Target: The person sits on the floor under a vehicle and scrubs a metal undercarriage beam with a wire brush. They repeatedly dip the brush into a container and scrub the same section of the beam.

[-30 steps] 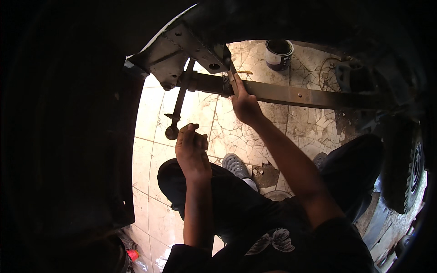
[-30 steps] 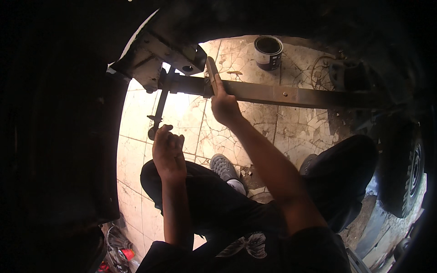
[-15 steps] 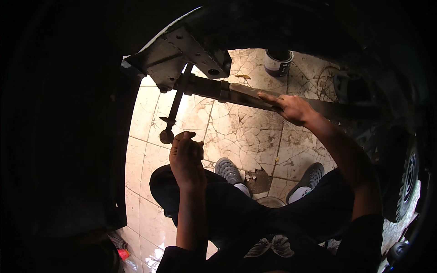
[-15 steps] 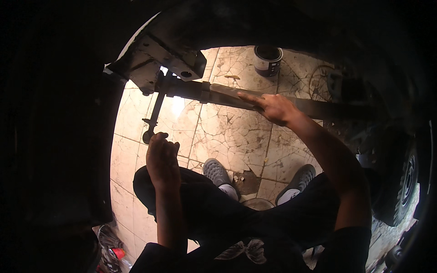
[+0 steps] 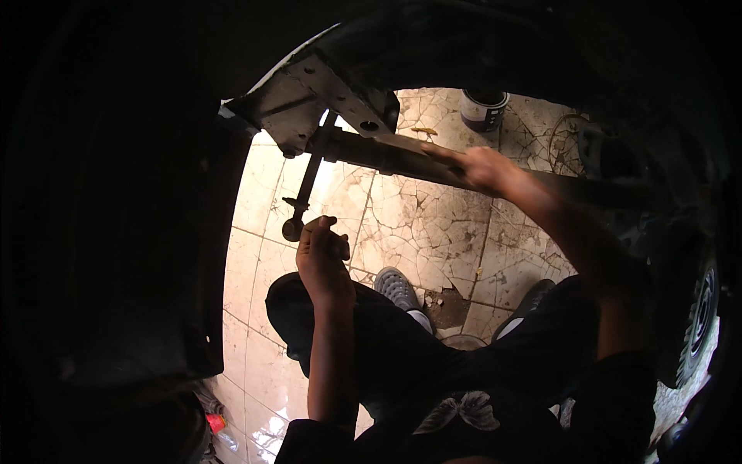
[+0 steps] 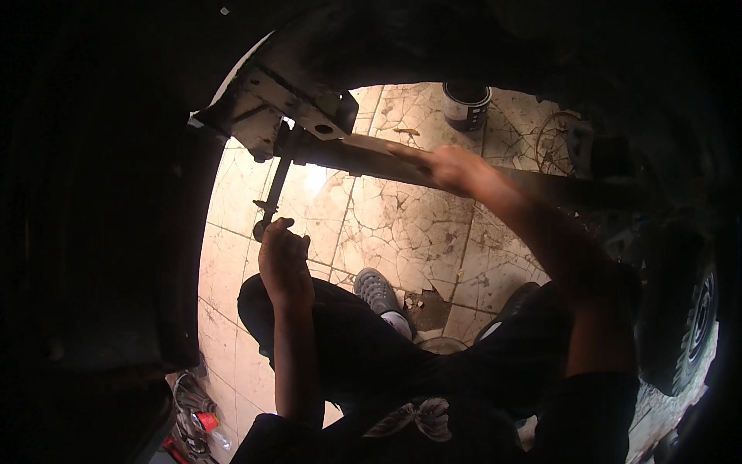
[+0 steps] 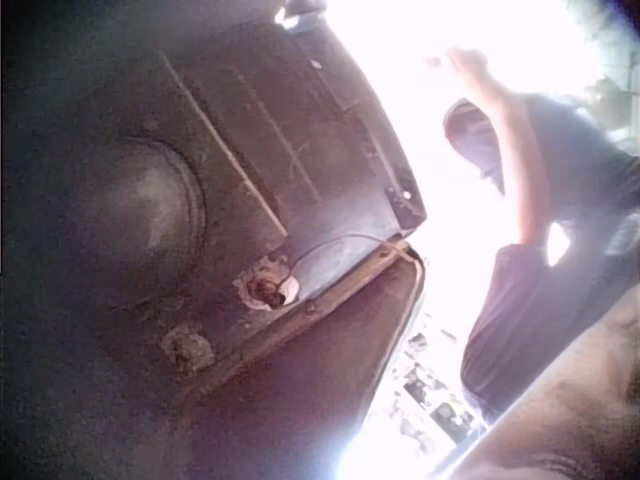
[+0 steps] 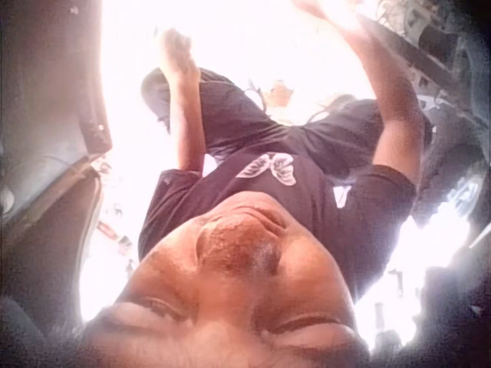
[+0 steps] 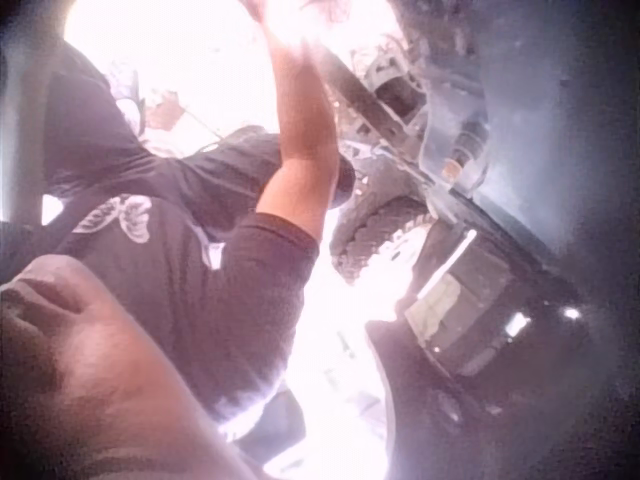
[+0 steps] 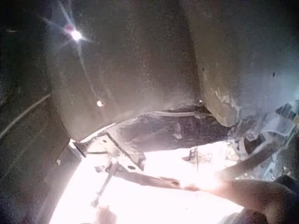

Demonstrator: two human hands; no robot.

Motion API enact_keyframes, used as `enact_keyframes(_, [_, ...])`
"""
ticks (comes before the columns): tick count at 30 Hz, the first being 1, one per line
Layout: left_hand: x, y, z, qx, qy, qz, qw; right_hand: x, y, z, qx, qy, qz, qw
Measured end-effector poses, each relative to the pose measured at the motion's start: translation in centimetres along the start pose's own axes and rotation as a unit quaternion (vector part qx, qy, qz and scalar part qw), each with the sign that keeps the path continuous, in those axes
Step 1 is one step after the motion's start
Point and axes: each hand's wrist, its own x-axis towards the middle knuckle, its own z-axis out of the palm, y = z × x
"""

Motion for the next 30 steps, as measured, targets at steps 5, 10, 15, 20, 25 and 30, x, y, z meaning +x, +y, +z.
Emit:
enact_keyframes(5, [-0.3,-0.2,0.2,0.024,0.011,0.007,1.000,-5.6,6.4,-0.7,-0.034,0.004,-0.008,0.999])
enact_keyframes(10, [0.2,-1.0,-0.5,0.015,-0.022,0.013,1.000,-1.8,3.5,0.7,-0.072,-0.018,-0.011,0.997])
enact_keyframes(15, [0.1,-1.5,0.8,0.046,-0.004,0.012,0.999,3.9,-3.2,1.0,-0.007,0.055,-0.053,0.997])
enact_keyframes(20, [0.5,-1.8,2.7,0.083,-0.021,0.030,0.996,3.7,-3.1,-0.1,-0.012,0.080,-0.087,0.993])
enact_keyframes(25, [-0.1,-2.3,3.3,0.119,-0.022,0.027,0.992,1.7,-2.2,0.4,0.005,0.086,-0.035,0.996])
enact_keyframes(30, [-0.1,-2.4,2.4,0.138,-0.045,0.055,0.988,-0.5,-1.7,-1.0,0.001,-0.003,-0.004,1.000])
